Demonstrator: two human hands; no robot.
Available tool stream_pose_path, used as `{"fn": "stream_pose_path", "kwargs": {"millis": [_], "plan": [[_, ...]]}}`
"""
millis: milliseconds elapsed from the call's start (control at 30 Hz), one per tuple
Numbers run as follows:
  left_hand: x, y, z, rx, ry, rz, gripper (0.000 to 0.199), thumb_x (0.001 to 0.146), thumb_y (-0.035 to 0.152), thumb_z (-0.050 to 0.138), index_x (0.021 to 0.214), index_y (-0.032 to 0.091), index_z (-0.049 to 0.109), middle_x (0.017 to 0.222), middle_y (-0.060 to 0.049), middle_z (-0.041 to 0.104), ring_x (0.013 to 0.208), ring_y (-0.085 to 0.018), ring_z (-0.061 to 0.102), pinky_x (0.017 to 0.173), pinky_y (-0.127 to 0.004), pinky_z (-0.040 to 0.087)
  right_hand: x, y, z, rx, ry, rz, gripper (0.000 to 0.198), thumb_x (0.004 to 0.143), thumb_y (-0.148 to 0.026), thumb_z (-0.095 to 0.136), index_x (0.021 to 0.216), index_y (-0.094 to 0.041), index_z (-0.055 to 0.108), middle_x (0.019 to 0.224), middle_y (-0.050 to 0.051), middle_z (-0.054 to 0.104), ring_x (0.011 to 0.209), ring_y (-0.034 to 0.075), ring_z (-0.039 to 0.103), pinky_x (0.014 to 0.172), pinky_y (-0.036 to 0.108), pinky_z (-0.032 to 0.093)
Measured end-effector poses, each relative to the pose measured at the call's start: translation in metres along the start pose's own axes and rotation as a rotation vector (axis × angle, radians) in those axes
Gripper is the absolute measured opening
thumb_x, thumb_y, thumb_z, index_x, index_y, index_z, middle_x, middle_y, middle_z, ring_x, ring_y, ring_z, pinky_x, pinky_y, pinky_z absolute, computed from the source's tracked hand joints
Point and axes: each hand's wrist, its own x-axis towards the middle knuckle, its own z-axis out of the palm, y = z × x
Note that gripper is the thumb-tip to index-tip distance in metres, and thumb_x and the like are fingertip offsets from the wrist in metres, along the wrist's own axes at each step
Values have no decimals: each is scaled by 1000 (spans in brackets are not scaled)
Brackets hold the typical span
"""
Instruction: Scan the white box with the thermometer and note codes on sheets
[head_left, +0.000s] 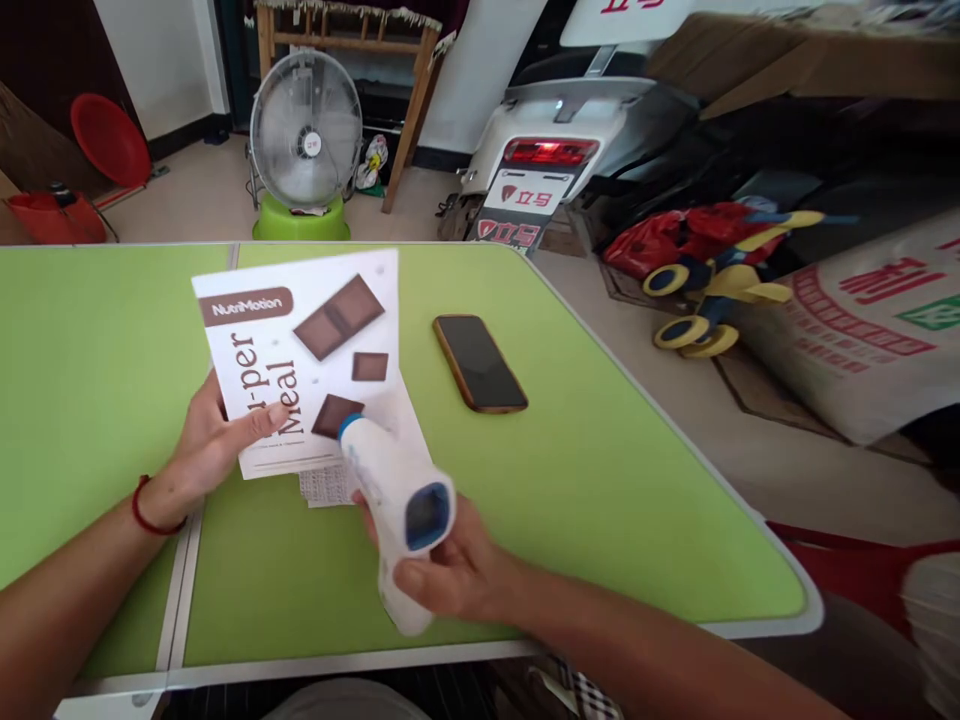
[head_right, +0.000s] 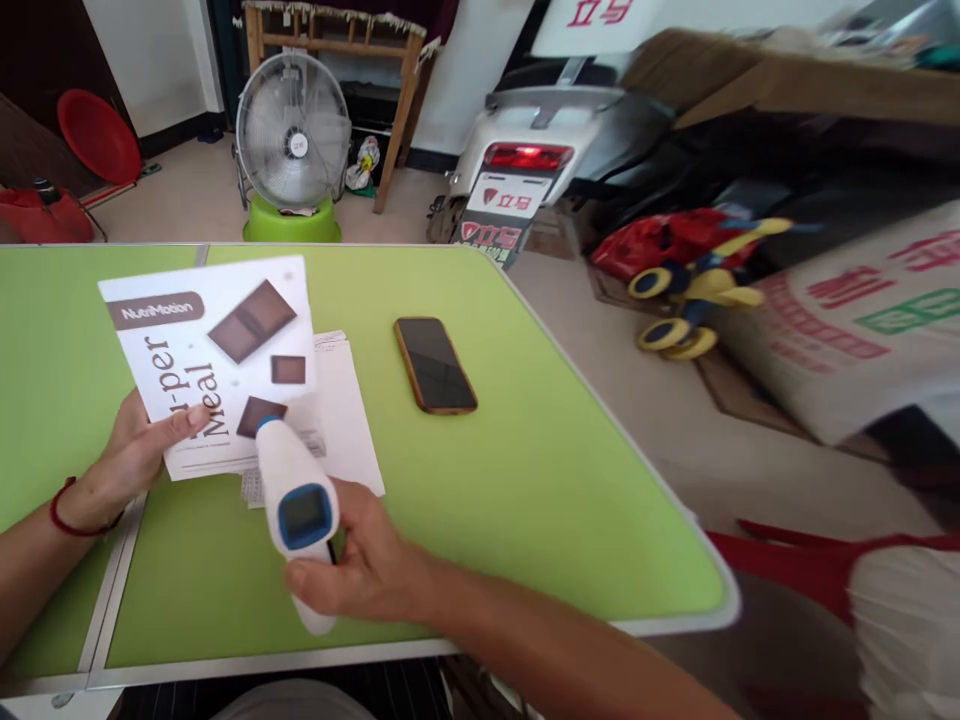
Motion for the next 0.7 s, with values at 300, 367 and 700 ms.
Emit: {"fn": "stream_pose_path", "kwargs": {"millis": [300,367,700], "plan": [[-2,-6,6,53,-5,-84,66,69,51,84,116,13,56,119,-16,68,103,-31,66,80,-41,54,11,-2,10,-45,100,127,13,68,-30,60,72,-22,50,63,-3,50,59,12,42,53,24,42],[-2,-6,5,66,-26,-69,66,69,51,83,116,13,56,117,-15,68,101,-31,66,78,-40,54,10,-3,11,-44,98,151,17,67,-30,62,70,-23,47,62,-4,49,57,11,39,51,23,40],[-2,-3,5,112,-54,-73,54,71,51,82,105,15,61,111,-12,70,101,-32,67,76,-40,56,8,1,9,-17,41,185,25,71,-39,69,72,-21,51,64,-3,52,59,11,43,54,24,43]]}}
